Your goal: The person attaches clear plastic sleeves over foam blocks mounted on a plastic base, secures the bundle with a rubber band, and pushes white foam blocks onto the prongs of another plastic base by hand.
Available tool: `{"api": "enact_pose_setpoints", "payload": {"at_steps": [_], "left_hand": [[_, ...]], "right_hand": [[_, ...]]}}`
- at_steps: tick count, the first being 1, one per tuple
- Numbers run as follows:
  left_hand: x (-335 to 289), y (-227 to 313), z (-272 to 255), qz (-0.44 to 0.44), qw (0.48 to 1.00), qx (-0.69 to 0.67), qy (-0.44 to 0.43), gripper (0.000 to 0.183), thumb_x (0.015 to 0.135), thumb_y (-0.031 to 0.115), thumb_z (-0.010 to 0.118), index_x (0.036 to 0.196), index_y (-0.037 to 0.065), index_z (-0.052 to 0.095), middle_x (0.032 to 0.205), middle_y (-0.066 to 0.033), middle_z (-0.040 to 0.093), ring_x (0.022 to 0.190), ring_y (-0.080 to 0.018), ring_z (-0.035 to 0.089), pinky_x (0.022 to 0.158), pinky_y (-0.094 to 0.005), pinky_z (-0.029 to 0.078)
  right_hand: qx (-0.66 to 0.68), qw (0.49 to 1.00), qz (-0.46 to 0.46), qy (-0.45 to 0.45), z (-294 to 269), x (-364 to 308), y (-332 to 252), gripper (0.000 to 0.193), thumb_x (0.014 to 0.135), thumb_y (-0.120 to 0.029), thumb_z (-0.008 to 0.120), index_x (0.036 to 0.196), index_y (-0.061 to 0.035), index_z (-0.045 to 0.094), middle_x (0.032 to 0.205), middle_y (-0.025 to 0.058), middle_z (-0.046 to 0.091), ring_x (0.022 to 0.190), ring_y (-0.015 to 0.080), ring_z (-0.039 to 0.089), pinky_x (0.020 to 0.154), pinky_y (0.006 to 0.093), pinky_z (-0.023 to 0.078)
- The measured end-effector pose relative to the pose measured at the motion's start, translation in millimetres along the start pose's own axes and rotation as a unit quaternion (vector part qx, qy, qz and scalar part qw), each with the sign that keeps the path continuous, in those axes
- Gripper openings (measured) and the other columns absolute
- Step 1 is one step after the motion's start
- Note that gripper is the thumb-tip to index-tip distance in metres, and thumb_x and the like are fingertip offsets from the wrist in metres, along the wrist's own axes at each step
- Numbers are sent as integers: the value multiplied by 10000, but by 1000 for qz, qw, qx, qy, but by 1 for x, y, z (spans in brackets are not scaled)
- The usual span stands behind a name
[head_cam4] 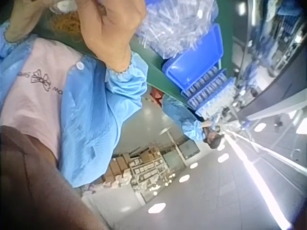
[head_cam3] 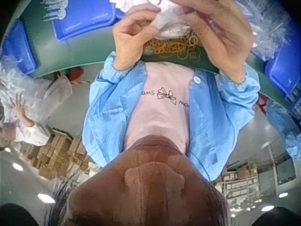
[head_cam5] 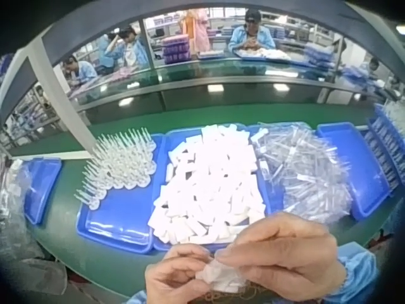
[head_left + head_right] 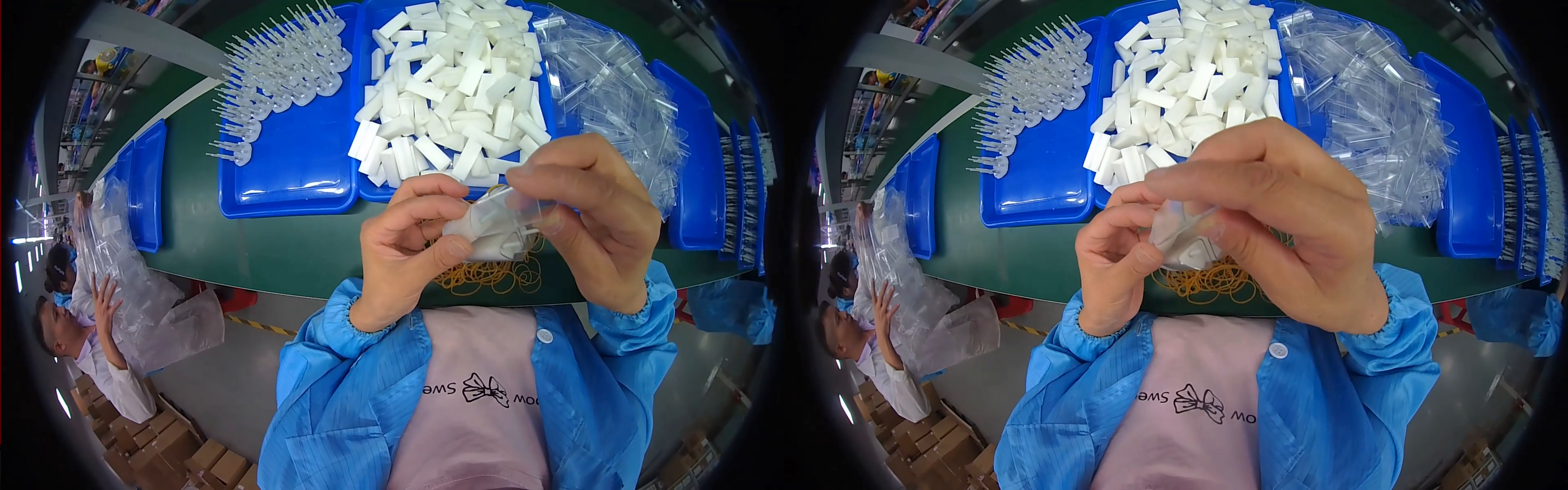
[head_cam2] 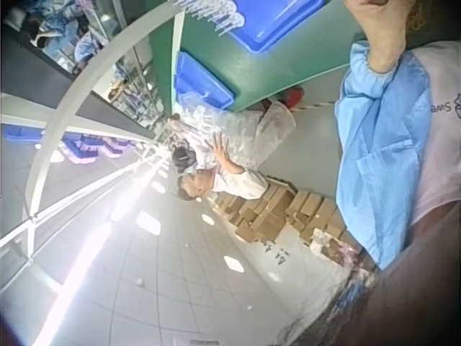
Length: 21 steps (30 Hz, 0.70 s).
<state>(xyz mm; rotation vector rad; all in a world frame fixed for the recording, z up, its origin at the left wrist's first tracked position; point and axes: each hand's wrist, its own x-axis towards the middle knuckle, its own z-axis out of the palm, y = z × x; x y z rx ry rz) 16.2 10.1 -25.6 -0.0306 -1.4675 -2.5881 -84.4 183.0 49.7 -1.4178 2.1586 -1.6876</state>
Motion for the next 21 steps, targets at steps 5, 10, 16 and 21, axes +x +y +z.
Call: {"api": "enact_pose_setpoints", "payload": {"at_steps": [5, 10, 16, 21], "left_hand": [[-2, 3, 6, 42, 996, 74, 11, 306, 743, -22, 717, 1020, -70, 598, 1208, -142, 459, 1012, -196, 577, 898, -312, 491], [-2, 1, 1, 31, 996, 85, 7, 267, 727, -90, 666, 986, -62, 608, 1188, -149, 482, 1020, -188, 567, 887, -315, 491], [0, 0, 0, 66, 989, 132, 10, 259, 709, -91, 661, 961, -56, 610, 1183, -147, 499, 996, -169, 569, 852, -289, 490], [-1, 0, -3, 93, 974, 205, 32, 268, 678, -75, 690, 938, -31, 639, 1132, -148, 549, 978, -186, 573, 832, -298, 480]], "right_hand": [[-4, 1000, -19, 9, 3, 1, 4, 206, 833, -50, 601, 1018, 28, 647, 952, 140, 572, 799, 181, 580, 677, 269, 463], [-5, 999, -46, -22, 7, 6, 5, 250, 783, -83, 638, 1012, 14, 661, 877, 121, 592, 762, 180, 563, 656, 270, 445], [-92, 994, -33, -40, -6, 5, -1, 230, 746, -80, 655, 963, -4, 658, 804, 83, 609, 713, 176, 548, 663, 279, 433], [-121, 992, 39, 20, 2, -5, -12, 255, 713, -37, 680, 959, 3, 629, 840, 99, 620, 731, 196, 557, 692, 303, 436]]}}
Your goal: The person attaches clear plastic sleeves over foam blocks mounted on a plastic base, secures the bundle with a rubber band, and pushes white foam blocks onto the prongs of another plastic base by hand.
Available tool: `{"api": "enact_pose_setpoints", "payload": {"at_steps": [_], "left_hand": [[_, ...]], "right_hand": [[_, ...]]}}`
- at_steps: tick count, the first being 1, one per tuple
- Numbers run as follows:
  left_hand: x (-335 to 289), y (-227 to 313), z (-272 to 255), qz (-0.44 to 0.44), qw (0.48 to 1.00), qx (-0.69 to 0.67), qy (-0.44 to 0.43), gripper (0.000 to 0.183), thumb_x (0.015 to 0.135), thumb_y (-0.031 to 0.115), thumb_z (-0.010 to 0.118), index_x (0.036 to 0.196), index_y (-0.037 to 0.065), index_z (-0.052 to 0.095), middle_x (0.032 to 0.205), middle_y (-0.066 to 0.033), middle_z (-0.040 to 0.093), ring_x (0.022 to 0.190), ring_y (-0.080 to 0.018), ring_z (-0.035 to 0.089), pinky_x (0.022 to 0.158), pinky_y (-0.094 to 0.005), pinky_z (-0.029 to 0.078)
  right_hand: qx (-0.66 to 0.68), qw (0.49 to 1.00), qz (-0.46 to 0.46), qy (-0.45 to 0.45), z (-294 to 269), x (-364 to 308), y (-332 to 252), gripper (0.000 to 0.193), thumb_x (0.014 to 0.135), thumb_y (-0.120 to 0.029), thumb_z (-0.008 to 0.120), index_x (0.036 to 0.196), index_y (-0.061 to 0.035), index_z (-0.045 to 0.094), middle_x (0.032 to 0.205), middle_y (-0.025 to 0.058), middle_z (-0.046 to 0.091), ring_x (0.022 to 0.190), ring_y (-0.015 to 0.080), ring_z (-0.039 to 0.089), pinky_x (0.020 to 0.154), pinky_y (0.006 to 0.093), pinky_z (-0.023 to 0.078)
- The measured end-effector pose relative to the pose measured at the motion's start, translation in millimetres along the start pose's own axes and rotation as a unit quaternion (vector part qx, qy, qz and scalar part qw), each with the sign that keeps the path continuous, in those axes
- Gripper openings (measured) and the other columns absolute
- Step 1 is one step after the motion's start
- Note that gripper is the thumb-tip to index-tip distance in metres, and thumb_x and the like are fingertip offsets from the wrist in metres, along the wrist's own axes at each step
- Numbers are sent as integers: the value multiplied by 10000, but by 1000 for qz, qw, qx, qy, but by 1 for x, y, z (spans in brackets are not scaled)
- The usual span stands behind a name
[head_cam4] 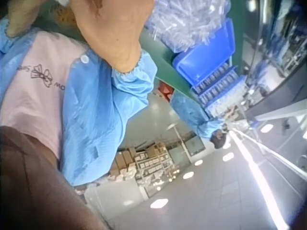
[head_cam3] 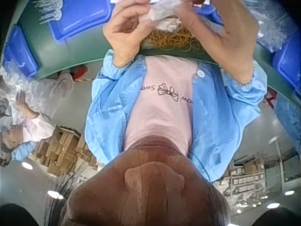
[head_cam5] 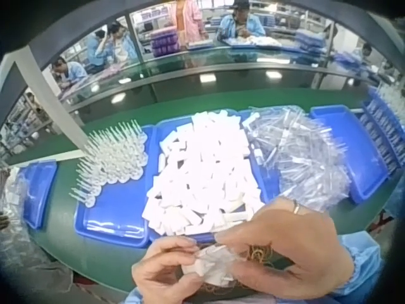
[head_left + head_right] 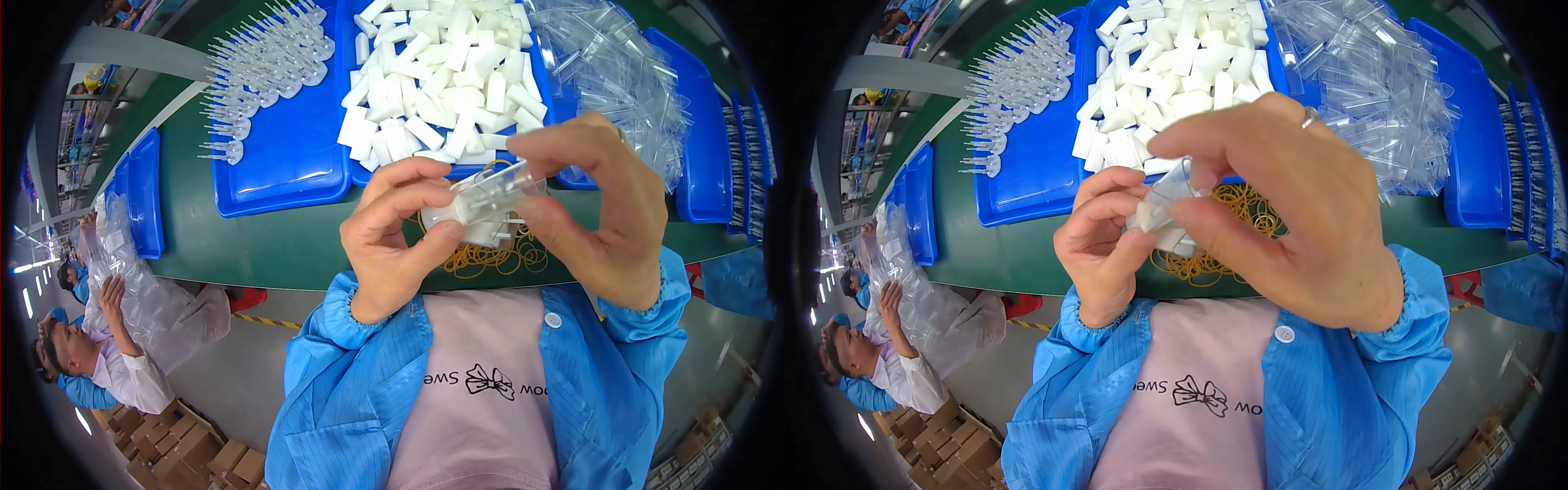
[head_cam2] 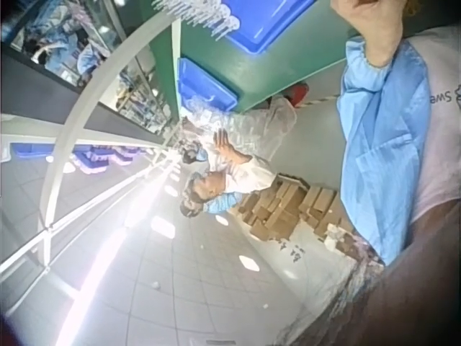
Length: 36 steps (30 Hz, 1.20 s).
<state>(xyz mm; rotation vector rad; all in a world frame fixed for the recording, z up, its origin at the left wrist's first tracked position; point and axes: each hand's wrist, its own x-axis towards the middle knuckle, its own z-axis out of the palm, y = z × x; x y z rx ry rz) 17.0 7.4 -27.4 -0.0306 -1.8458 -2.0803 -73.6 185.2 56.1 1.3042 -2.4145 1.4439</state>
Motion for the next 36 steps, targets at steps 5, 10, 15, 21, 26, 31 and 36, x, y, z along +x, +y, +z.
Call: {"api": "enact_pose_setpoints", "payload": {"at_steps": [5, 10, 15, 21, 26, 31, 36], "left_hand": [[1, 4, 0, 13, 998, 60, 16, 273, 657, -14, 756, 914, -12, 664, 1091, -141, 581, 977, -209, 574, 836, -315, 469], [3, 2, -5, 31, 995, 89, -11, 355, 651, 51, 806, 957, -9, 635, 1107, -141, 565, 989, -202, 575, 843, -308, 482], [5, 7, 1, 10, 999, 2, 31, 521, 632, 39, 822, 1063, 12, 532, 1161, -142, 509, 996, -194, 578, 859, -313, 506], [7, 7, 3, 53, 998, 14, 23, 626, 645, 118, 831, 1146, 9, 471, 1202, -149, 476, 1064, -228, 552, 876, -338, 503], [6, 17, 0, -143, 969, -200, 2, 640, 744, 2, 696, 1300, -43, 383, 1263, -172, 467, 1115, -241, 536, 910, -337, 473], [0, 5, 3, -99, 978, -184, -7, 569, 742, -97, 657, 1264, -58, 435, 1179, -163, 559, 1064, -234, 577, 909, -329, 475], [1, -1, 1, -22, 988, -150, 33, 542, 680, 5, 779, 1150, -59, 517, 1141, -131, 518, 1048, -224, 574, 914, -328, 480]], "right_hand": [[-18, 1000, -21, 4, -1, -7, 5, 251, 696, -7, 688, 937, 6, 621, 865, 112, 628, 780, 214, 577, 715, 319, 441], [15, 1000, -15, 14, 2, -11, 8, 219, 717, -25, 694, 923, 7, 627, 871, 119, 636, 809, 229, 588, 737, 329, 441], [38, 999, -7, -1, 1, -9, 13, 221, 731, -67, 703, 925, 10, 632, 868, 118, 641, 806, 226, 588, 736, 337, 434], [75, 997, -4, 11, 2, -13, 16, 234, 750, -94, 705, 946, 11, 630, 877, 117, 632, 828, 210, 579, 746, 330, 425], [150, 983, 72, 77, 5, -22, 9, 302, 772, -107, 704, 1014, 30, 586, 954, 130, 607, 881, 196, 559, 797, 317, 422], [191, 970, 57, 143, 10, -30, 21, 253, 684, 34, 714, 923, -11, 643, 934, 96, 631, 869, 219, 595, 774, 303, 464], [50, 980, -38, 189, 15, -31, 23, 270, 635, 25, 735, 888, -36, 664, 926, 83, 643, 838, 226, 574, 753, 318, 441]]}}
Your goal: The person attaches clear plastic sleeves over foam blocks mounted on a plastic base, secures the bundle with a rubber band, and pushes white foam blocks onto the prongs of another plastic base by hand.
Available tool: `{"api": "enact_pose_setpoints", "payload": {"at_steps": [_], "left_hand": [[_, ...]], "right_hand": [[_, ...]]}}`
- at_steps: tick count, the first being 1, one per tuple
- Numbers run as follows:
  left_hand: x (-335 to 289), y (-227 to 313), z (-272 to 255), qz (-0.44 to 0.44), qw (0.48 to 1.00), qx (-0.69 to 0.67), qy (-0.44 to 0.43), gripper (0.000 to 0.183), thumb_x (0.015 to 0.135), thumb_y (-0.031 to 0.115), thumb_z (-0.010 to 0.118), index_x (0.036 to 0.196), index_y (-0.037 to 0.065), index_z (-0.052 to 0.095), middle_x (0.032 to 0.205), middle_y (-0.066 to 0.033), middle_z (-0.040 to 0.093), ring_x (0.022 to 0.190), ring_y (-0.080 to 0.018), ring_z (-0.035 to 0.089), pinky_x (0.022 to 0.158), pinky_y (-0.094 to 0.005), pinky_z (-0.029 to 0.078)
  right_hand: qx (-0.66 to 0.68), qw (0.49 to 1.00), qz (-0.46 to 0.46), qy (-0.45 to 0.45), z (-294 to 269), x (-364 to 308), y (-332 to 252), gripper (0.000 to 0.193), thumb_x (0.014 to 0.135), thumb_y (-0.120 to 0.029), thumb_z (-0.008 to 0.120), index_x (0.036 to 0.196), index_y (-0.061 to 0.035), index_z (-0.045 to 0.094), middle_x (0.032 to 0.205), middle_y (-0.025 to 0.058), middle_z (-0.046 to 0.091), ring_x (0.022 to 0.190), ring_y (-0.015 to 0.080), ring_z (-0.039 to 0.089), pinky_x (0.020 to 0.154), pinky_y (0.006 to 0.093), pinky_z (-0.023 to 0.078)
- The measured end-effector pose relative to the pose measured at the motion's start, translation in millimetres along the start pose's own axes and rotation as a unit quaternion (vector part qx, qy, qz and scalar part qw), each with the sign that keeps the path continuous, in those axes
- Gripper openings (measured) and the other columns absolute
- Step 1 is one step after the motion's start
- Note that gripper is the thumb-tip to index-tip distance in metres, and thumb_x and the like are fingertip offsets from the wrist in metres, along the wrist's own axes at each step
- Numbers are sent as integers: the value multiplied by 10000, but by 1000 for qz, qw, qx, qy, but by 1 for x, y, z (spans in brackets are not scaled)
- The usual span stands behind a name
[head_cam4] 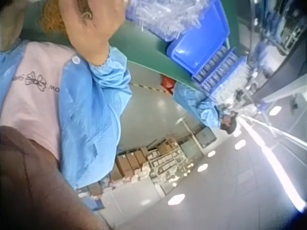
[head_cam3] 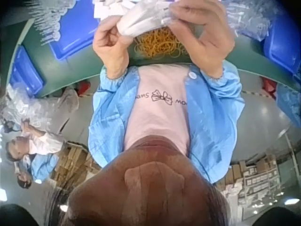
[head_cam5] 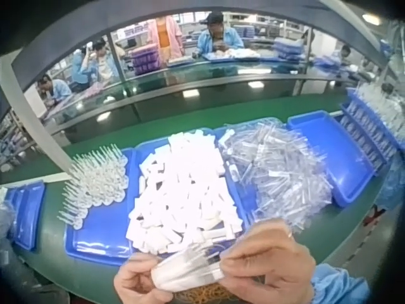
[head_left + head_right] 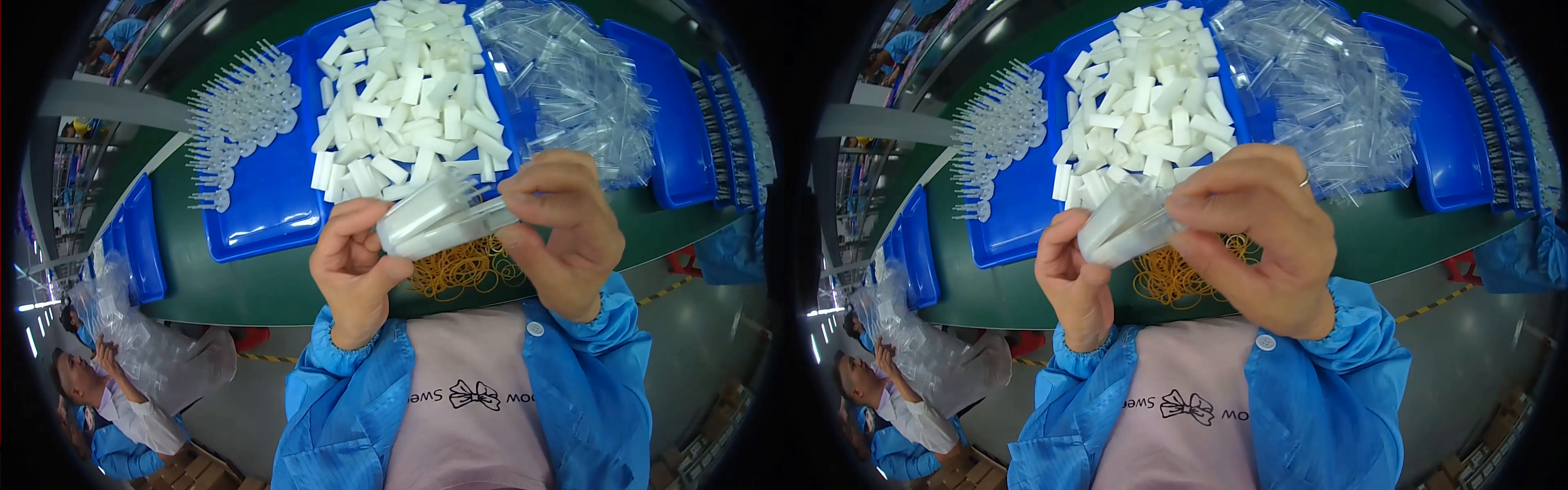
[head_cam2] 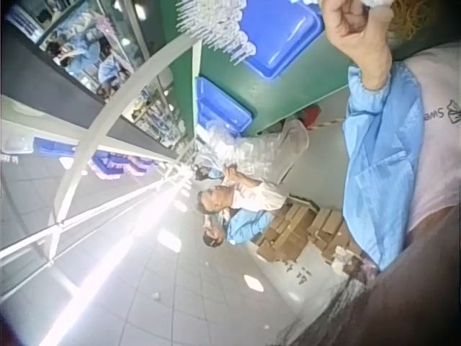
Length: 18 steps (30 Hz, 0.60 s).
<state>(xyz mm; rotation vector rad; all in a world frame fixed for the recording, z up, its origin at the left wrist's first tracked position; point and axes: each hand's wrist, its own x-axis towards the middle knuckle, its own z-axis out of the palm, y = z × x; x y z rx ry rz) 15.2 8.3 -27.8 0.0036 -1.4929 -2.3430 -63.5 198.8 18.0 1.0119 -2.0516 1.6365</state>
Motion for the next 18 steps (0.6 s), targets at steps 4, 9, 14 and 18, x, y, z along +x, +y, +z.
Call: {"api": "enact_pose_setpoints", "payload": {"at_steps": [4, 9, 14, 18], "left_hand": [[-3, 3, 6, 41, 998, 47, 5, 520, 631, 80, 835, 1054, -39, 557, 1091, -104, 498, 1001, -219, 590, 903, -332, 494], [-4, 3, 13, 41, 997, 60, -16, 495, 626, 95, 841, 1022, -27, 568, 1074, -97, 495, 973, -217, 602, 879, -328, 510], [-5, -3, 3, 35, 995, 55, -79, 605, 614, 101, 847, 1118, -8, 530, 1079, -103, 508, 1021, -227, 580, 885, -343, 499], [0, 5, 14, -50, 984, 123, -120, 779, 623, 77, 839, 1287, 22, 434, 1178, -124, 514, 1042, -225, 564, 897, -366, 472]], "right_hand": [[-19, 1000, 11, -1, 0, -5, -4, 283, 606, -1, 755, 872, -67, 684, 905, 57, 652, 813, 212, 555, 745, 315, 416], [-7, 1000, 21, -5, -1, -7, -5, 285, 596, -20, 766, 865, -78, 692, 892, 33, 657, 790, 199, 538, 725, 306, 400], [-41, 999, -5, -26, -3, -7, -11, 314, 564, -37, 751, 865, -103, 688, 867, 4, 646, 797, 195, 520, 749, 318, 386], [-82, 992, 3, -99, 4, -4, -20, 362, 560, -42, 752, 907, -99, 664, 873, 40, 634, 837, 221, 522, 876, 423, 361]]}}
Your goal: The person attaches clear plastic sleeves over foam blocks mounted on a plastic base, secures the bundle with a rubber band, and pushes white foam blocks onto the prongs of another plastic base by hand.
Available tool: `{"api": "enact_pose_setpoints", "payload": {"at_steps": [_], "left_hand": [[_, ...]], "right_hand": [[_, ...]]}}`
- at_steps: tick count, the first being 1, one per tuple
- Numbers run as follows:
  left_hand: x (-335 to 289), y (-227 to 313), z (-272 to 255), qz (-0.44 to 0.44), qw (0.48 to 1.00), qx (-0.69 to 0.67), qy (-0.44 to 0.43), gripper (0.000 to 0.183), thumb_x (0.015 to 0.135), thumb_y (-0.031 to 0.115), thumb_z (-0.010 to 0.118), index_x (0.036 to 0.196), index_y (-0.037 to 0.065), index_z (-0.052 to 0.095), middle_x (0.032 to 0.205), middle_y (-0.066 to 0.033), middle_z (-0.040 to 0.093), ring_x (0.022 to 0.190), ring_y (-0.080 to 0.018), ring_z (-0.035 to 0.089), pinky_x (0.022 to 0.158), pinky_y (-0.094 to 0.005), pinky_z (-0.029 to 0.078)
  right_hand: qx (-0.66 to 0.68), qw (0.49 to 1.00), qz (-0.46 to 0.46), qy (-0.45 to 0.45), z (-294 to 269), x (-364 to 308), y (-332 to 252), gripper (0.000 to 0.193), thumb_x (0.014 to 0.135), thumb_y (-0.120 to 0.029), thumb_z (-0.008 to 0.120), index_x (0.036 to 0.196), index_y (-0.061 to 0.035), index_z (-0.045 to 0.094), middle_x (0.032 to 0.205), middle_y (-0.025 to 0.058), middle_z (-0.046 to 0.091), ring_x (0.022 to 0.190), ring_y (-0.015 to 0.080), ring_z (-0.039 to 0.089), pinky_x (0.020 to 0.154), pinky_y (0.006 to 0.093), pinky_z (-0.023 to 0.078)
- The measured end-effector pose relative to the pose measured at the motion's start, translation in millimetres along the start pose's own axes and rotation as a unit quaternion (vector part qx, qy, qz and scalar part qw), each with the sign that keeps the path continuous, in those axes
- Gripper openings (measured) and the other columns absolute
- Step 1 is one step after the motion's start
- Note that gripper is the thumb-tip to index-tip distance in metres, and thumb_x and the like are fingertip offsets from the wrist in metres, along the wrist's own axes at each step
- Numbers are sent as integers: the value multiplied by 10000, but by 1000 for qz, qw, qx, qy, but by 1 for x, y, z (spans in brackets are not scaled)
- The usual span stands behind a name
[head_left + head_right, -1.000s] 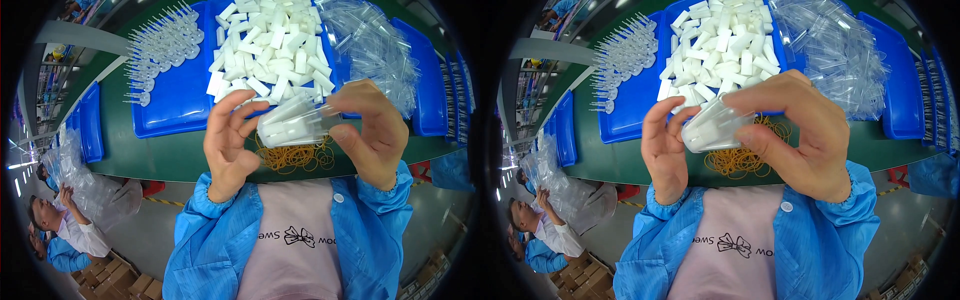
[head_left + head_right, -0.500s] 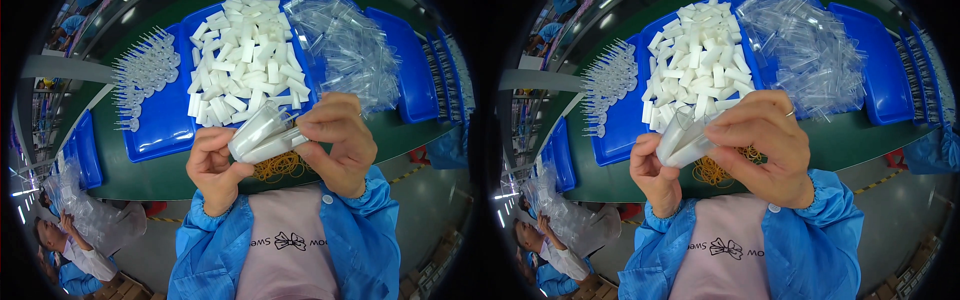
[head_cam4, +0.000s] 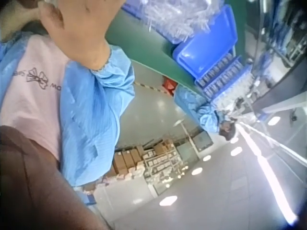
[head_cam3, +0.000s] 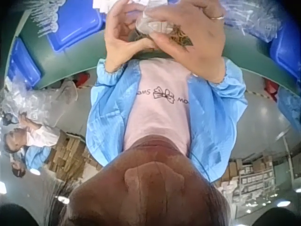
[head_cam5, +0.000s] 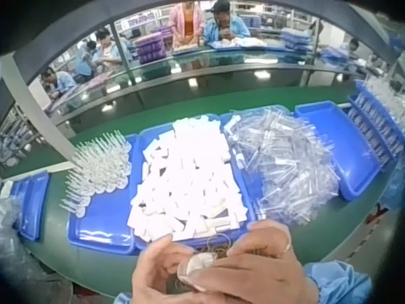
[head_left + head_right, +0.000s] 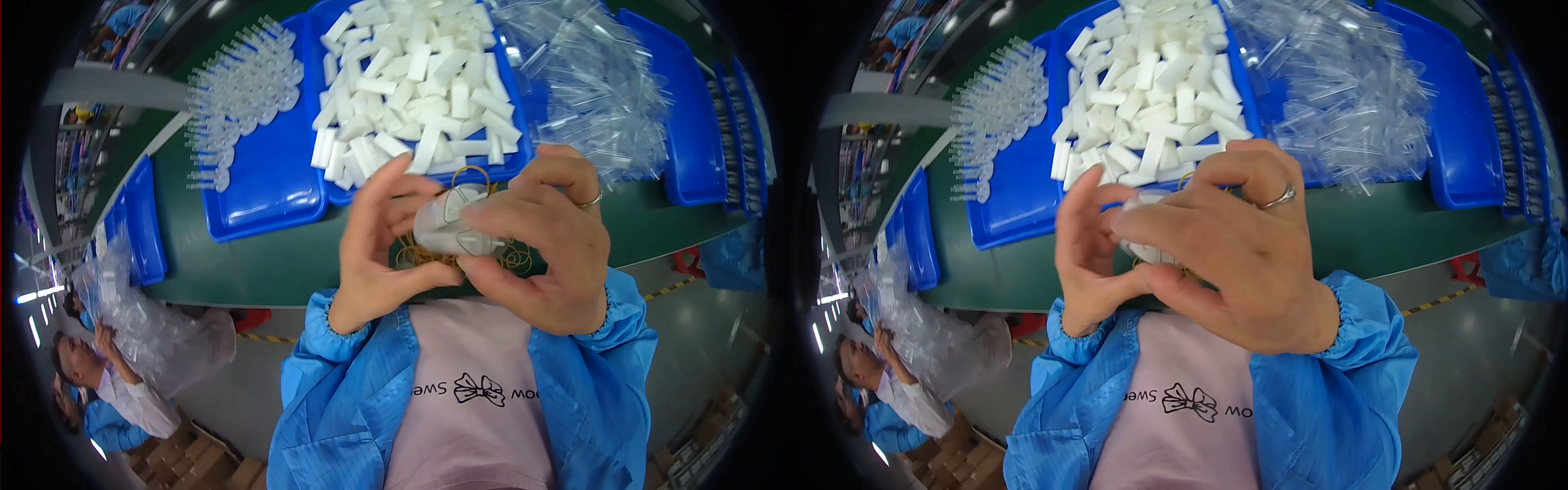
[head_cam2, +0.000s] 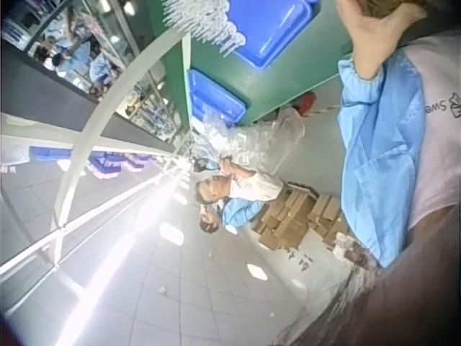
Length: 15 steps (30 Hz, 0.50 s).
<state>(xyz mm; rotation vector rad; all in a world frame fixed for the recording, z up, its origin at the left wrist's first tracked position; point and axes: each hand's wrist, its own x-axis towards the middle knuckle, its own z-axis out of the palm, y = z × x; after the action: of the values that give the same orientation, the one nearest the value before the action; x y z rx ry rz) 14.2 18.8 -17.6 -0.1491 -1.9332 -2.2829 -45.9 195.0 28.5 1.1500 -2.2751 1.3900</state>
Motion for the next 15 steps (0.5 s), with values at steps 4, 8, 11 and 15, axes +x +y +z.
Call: {"api": "enact_pose_setpoints", "payload": {"at_steps": [4, 8, 11, 15], "left_hand": [[-7, -12, 0, 7, 980, 197, 40, 801, 600, 79, 772, 1322, 53, 427, 1079, -130, 585, 966, -267, 575, 821, -333, 464], [-22, -9, -27, 77, 962, 264, 7, 585, 628, 30, 742, 1176, 35, 537, 1027, -100, 598, 933, -213, 578, 800, -308, 468], [-53, -5, -35, -60, 976, 161, 135, 402, 678, -5, 709, 1056, 26, 574, 1010, -64, 603, 946, -153, 567, 812, -287, 462], [-75, -18, -63, -51, 977, 73, 194, 353, 702, -38, 657, 1025, 27, 529, 1035, -88, 600, 1132, -218, 495, 964, -341, 368]], "right_hand": [[-81, 994, -76, -22, 35, 3, -4, 421, 561, -120, 770, 966, -104, 660, 854, 26, 616, 817, 228, 521, 832, 410, 369], [-28, 988, -113, -99, 50, 8, -9, 473, 579, -183, 781, 1013, -71, 630, 895, 51, 602, 843, 247, 526, 784, 389, 383], [48, 981, -116, -151, 44, 16, -11, 449, 658, -159, 749, 1062, -41, 592, 977, 84, 588, 907, 255, 531, 827, 362, 398], [46, 986, -20, -157, 53, 24, -11, 360, 732, -73, 674, 1073, -14, 578, 1025, 126, 585, 966, 243, 531, 867, 347, 401]]}}
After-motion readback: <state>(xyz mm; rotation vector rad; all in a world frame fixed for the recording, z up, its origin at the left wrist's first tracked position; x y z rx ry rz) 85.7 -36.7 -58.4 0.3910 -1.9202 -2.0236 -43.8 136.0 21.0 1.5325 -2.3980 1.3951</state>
